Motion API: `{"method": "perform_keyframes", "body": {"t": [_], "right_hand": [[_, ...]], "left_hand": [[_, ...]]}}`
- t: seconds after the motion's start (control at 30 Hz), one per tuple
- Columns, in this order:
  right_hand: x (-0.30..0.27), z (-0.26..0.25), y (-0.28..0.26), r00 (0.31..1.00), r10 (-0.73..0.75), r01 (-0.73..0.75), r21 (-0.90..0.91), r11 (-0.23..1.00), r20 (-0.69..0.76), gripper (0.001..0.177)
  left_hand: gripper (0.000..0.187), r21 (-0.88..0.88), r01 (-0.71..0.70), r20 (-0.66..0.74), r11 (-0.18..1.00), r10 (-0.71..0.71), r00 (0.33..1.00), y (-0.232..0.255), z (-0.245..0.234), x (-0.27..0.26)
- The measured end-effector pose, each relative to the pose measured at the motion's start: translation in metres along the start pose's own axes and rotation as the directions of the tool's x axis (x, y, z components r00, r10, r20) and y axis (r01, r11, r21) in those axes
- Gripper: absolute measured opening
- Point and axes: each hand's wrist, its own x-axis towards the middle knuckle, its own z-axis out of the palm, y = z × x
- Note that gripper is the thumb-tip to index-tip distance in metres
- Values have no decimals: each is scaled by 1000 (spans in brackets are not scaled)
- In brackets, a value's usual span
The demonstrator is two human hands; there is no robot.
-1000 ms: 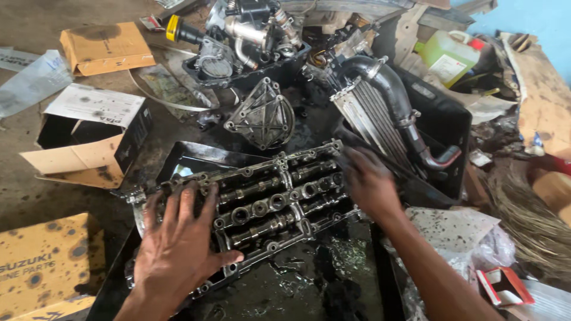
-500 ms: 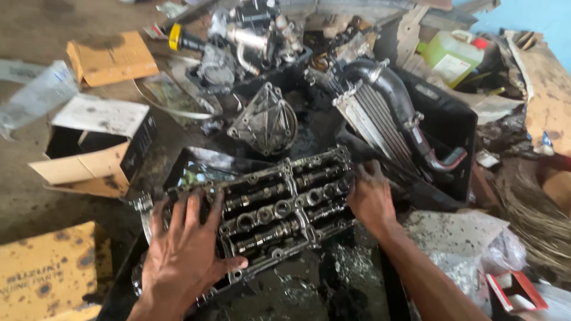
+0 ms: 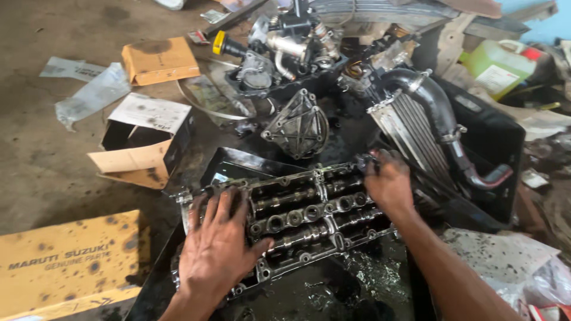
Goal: The person scrubs a greasy engine cylinder head with their bare hands in a black tray filled with dark liquid. They repeatedly rub the camshaft area and lift the part to inspect it while continuing to clean.
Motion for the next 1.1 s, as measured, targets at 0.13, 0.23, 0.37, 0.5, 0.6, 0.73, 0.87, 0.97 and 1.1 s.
{"method": "perform_keyframes", "body": {"t": [0.13, 0.23, 0.37, 0.5, 0.6, 0.73, 0.87, 0.97, 1.1], "right_hand": [[-3, 30, -73, 991, 100, -108, -91, 990, -86, 11], [-38, 36, -162, 991, -130, 132, 87, 987, -28, 28], [-21, 35, -237, 971, -71, -12, 338, 941, 230, 31], [-32, 40, -241, 869, -495, 495, -28, 868, 16, 47], [-84, 20, -232, 932, -131, 73, 180, 981, 337, 46], [-73, 9, -239, 384, 479, -923, 314, 223, 789, 35], [-58, -4, -262, 923, -135, 16, 315, 949, 360, 44], [-57, 11, -278, 919, -336, 308, 158, 938, 207, 49], [-70, 16, -268, 851, -339, 363, 17, 932, 401, 67]], "left_hand": [[89, -49, 86, -59, 995, -89, 994, 4, -1, 2], [85, -104, 93, -19, 990, -95, 995, 3, 0, -1], [80, -136, -53, -81, 989, 42, 996, -17, 2, -6], [70, -139, -40, -214, 990, 10, 977, -29, 19, -18], [64, -164, -25, -326, 986, -30, 945, -34, 29, -20], [61, -196, -2, -380, 981, -74, 922, -33, 40, -20], [62, -289, 103, -393, 952, -216, 894, -41, 45, -18], [64, -429, 127, -254, 895, -254, 933, -44, 46, -17], [68, -414, 108, -273, 904, -237, 932, -45, 42, -19]]}}
